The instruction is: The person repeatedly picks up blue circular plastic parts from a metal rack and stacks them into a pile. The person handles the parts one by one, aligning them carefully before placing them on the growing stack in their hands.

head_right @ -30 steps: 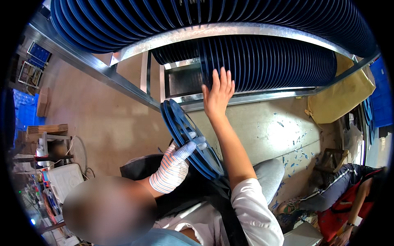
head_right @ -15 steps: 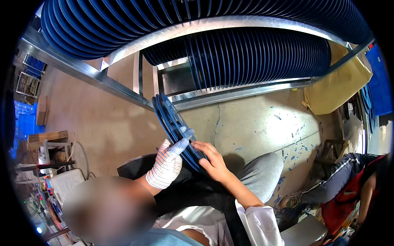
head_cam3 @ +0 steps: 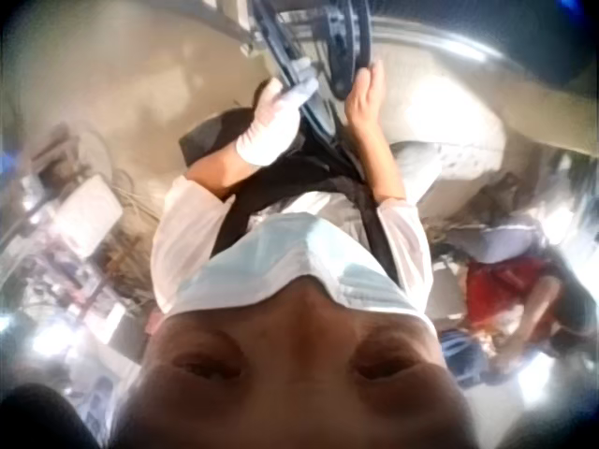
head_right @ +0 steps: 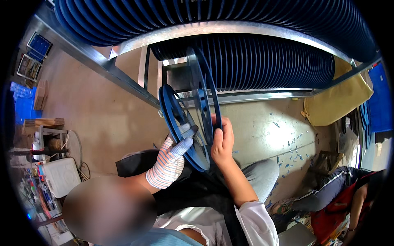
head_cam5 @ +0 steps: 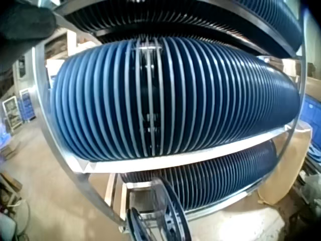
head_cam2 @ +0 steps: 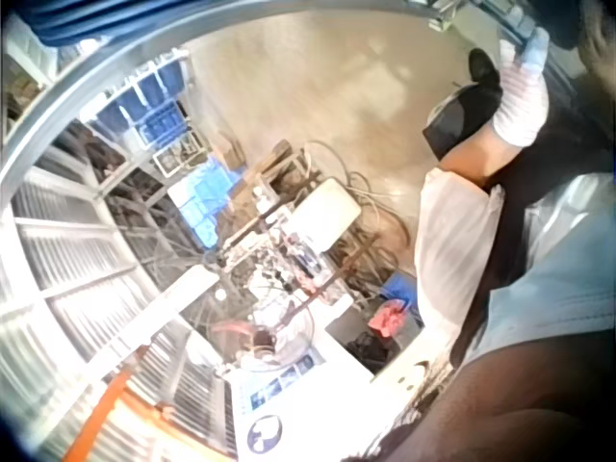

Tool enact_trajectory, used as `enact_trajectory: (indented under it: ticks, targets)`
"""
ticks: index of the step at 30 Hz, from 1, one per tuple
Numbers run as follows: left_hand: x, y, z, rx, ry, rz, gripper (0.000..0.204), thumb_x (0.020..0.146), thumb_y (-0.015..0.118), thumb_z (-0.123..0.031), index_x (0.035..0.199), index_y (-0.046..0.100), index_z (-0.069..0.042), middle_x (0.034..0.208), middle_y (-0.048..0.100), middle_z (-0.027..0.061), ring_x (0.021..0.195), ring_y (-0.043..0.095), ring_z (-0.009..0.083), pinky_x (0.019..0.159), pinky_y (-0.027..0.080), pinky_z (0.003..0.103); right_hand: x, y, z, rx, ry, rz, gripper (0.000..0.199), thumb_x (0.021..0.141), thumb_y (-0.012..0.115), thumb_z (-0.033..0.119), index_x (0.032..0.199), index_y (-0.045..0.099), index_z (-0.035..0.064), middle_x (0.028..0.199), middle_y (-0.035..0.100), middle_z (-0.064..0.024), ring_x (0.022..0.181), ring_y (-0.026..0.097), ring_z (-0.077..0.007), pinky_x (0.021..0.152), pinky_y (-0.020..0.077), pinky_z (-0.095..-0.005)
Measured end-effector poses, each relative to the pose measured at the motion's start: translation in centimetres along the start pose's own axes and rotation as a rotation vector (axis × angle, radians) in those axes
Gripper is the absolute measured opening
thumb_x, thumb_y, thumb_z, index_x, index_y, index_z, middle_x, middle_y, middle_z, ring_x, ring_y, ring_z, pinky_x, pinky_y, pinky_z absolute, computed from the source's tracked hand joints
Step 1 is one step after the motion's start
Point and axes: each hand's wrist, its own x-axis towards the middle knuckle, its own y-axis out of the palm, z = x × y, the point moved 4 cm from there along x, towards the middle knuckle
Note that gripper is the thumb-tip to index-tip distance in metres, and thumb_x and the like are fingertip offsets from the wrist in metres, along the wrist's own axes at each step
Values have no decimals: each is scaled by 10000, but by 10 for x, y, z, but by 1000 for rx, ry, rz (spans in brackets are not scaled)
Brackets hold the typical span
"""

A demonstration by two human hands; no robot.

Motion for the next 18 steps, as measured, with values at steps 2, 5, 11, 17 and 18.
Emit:
enact_trajectory:
  ticks: [2,5,11,17,18]
  targets:
    - [-1,2,1,-23,-29,-3,401,872,630,8,1254,516,-42,1181,610,72,1104,565,146,966,439,263,19,12,0,-78,-117,-39,331,986,403,263,1106,528,-19,1123,587,-137,991,548,-209,903,420,-327]
    - [-1,-2,3,-36,-62,14,406,876,627,-11,1267,522,-38,1199,617,78,1135,555,153,988,419,263,41,26,-7,-216,-261,-78,275,953,442,196,1100,525,-21,1140,577,-165,1015,554,-280,915,436,-383]
    - [-1,-3,-6,-57,-11,15,394,884,610,-10,1269,528,-44,1233,613,95,1162,543,148,1003,394,253,75,57,-36,-270,-365,-158,328,979,444,244,1153,539,-17,1078,546,-137,1016,534,-258,926,401,-357]
    - [2,-1,-10,-46,28,26,399,882,610,-7,1269,526,-55,1232,613,105,1166,541,156,1001,400,267,124,72,-62,-842,-511,-208,626,794,678,87,1356,404,49,1356,412,-206,1339,309,-408,1114,182,-551]
    - [0,0,-8,-45,17,19,400,882,609,-7,1270,525,-55,1236,610,107,1162,543,160,1002,401,272,120,66,-64,-844,-496,-212,654,796,679,91,1378,382,55,1395,373,-212,1357,280,-416,1114,173,-557]
